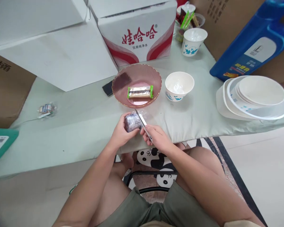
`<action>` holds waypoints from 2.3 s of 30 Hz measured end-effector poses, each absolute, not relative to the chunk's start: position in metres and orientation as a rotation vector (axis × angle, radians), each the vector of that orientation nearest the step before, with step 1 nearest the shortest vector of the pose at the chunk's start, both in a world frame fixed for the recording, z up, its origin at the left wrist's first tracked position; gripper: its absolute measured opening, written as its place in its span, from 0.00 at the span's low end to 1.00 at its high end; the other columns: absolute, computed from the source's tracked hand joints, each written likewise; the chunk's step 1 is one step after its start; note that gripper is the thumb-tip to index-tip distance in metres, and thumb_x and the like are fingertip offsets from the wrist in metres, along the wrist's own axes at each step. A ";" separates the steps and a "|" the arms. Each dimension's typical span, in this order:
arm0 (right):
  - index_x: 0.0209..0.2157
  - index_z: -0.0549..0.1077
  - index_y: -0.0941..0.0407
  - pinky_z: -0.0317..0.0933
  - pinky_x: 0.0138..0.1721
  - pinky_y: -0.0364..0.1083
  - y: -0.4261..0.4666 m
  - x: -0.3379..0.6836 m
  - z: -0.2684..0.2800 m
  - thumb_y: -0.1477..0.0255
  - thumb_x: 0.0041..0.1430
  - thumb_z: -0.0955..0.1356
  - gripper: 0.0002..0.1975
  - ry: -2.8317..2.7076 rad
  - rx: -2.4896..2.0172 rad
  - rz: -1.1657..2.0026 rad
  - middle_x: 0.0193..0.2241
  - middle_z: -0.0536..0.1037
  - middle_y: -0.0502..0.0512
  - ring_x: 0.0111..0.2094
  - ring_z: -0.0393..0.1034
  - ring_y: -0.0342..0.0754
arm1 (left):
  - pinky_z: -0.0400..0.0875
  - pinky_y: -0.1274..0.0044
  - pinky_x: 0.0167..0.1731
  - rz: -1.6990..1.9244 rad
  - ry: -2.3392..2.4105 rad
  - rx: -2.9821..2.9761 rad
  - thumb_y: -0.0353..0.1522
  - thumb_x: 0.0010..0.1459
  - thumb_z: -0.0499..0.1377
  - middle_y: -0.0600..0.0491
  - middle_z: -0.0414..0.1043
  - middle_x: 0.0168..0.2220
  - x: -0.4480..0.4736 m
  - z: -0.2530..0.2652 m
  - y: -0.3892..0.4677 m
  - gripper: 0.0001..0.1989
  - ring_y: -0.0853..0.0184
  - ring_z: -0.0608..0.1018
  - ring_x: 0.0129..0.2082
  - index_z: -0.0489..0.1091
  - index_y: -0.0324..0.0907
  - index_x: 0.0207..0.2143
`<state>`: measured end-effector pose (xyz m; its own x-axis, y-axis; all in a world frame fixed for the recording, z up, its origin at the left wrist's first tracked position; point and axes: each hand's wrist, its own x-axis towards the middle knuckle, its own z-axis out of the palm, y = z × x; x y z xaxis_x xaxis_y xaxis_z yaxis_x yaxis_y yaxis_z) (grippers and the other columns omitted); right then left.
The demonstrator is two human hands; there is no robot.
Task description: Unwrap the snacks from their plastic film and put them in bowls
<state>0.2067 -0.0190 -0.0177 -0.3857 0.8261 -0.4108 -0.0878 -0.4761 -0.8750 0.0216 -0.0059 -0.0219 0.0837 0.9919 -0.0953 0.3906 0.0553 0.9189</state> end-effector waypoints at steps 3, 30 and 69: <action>0.30 0.73 0.56 0.53 0.19 0.42 -0.022 0.207 -0.016 0.49 0.57 0.66 0.23 -1.047 -1.230 1.967 0.19 0.72 0.49 0.17 0.62 0.40 | 0.72 0.67 0.53 0.847 1.436 1.481 0.35 0.49 0.67 0.47 0.75 0.52 0.022 -0.020 -0.005 0.31 0.59 0.78 0.51 0.64 0.43 0.55; 0.34 0.76 0.57 0.57 0.24 0.45 -0.042 0.255 0.001 0.54 0.65 0.61 0.22 -1.592 -1.588 1.477 0.24 0.76 0.55 0.22 0.66 0.44 | 0.75 0.71 0.48 1.396 1.090 0.957 0.44 0.44 0.75 0.51 0.74 0.48 0.027 -0.022 -0.007 0.33 0.63 0.79 0.48 0.65 0.47 0.48; 0.32 0.63 0.51 0.68 0.54 0.54 -0.030 0.254 -0.018 0.82 0.54 0.63 0.10 -2.131 -0.693 0.907 0.40 0.83 0.54 0.53 0.78 0.53 | 0.62 0.56 0.67 0.922 1.289 1.975 0.37 0.57 0.64 0.44 0.63 0.67 0.019 -0.028 -0.011 0.27 0.53 0.65 0.69 0.67 0.47 0.58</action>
<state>0.2543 -0.0299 -0.0181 -0.6055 0.6904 0.3958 0.1935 0.6102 -0.7683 0.0191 -0.0108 -0.0278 0.2873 0.9310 0.2252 0.5141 -0.3482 0.7838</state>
